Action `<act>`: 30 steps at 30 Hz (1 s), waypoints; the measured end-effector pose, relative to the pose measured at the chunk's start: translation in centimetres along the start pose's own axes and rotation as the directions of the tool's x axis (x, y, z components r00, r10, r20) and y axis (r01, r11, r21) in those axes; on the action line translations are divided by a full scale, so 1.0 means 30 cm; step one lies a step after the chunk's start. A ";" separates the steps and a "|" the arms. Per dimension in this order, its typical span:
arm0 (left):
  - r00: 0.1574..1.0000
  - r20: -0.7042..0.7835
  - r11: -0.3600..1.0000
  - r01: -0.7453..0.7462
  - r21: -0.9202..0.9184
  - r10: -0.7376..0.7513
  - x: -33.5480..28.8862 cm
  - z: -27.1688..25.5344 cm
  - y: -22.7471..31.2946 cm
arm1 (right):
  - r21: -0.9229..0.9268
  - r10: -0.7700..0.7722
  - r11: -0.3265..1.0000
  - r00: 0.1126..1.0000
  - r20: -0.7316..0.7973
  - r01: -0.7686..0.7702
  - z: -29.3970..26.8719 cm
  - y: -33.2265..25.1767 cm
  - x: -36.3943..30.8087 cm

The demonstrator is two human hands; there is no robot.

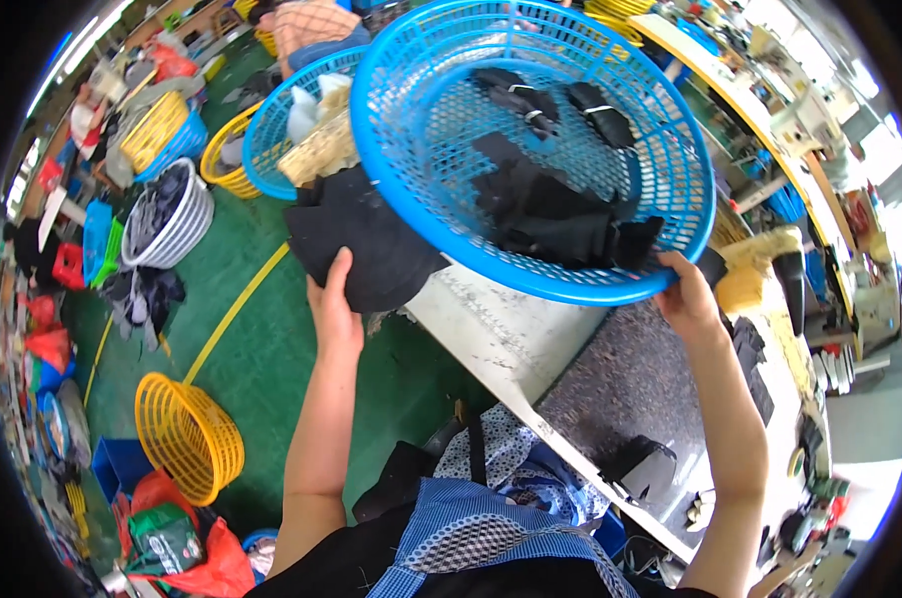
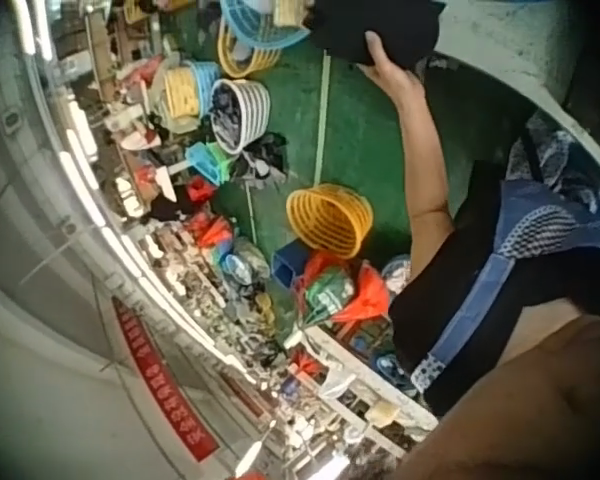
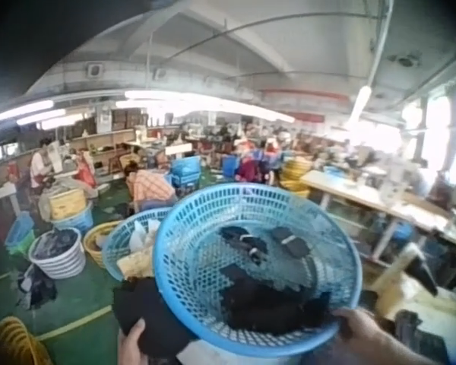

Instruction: Organizing and sorting cut leather components for shoe manufacturing at a workbench.

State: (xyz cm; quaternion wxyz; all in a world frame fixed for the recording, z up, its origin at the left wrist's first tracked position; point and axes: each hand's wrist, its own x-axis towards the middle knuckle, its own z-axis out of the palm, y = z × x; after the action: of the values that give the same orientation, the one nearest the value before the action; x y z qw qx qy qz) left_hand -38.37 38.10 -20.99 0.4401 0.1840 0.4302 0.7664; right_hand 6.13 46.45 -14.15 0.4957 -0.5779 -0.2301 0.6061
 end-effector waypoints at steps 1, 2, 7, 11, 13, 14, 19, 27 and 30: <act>1.000 0.019 1.000 -0.006 0.017 0.006 0.003 0.007 0.004 | 0.021 -0.033 0.999 0.999 -0.003 0.033 -0.024 0.001 0.017; 0.998 0.051 0.999 -0.025 0.034 0.024 0.003 0.005 0.001 | -0.015 -0.031 0.999 1.000 -0.008 0.030 -0.067 -0.016 0.008; 0.997 0.079 1.000 -0.009 0.007 0.008 0.017 0.047 0.026 | 0.186 -0.111 0.976 0.993 -0.043 0.117 0.011 -0.025 -0.065; 0.990 0.140 0.954 -0.044 0.298 0.002 0.176 0.074 -0.056 | 0.162 -0.150 0.974 0.987 -0.053 0.157 0.078 0.006 -0.050; 0.931 0.309 0.705 -0.353 0.615 0.197 0.195 0.119 -0.042 | 0.127 -0.166 0.976 0.980 -0.108 0.179 0.106 0.024 -0.073; 0.929 0.318 0.704 -0.355 0.615 0.191 0.195 0.122 -0.016 | 0.133 -0.165 0.975 0.979 -0.117 0.180 0.092 0.026 -0.064; 0.974 0.120 0.293 -0.060 0.954 -0.192 0.156 0.088 0.035 | 0.035 -0.154 0.987 0.985 -0.077 0.157 0.045 0.038 -0.062; 0.932 0.230 0.114 -0.205 0.972 -0.282 0.066 0.068 -0.001 | -0.329 0.005 0.942 0.975 0.221 0.070 -0.146 -0.051 -0.375; 0.959 0.276 0.243 -0.285 0.927 0.071 0.047 -0.104 0.053 | -0.485 -0.249 0.802 0.934 0.257 0.347 -0.267 -0.105 -0.603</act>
State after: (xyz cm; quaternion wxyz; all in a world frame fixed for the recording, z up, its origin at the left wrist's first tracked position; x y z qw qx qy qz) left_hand -42.03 37.35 -21.56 0.1843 0.5267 0.7408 0.3740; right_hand 11.74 29.68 -4.72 0.3860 -0.5897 -0.5183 0.4844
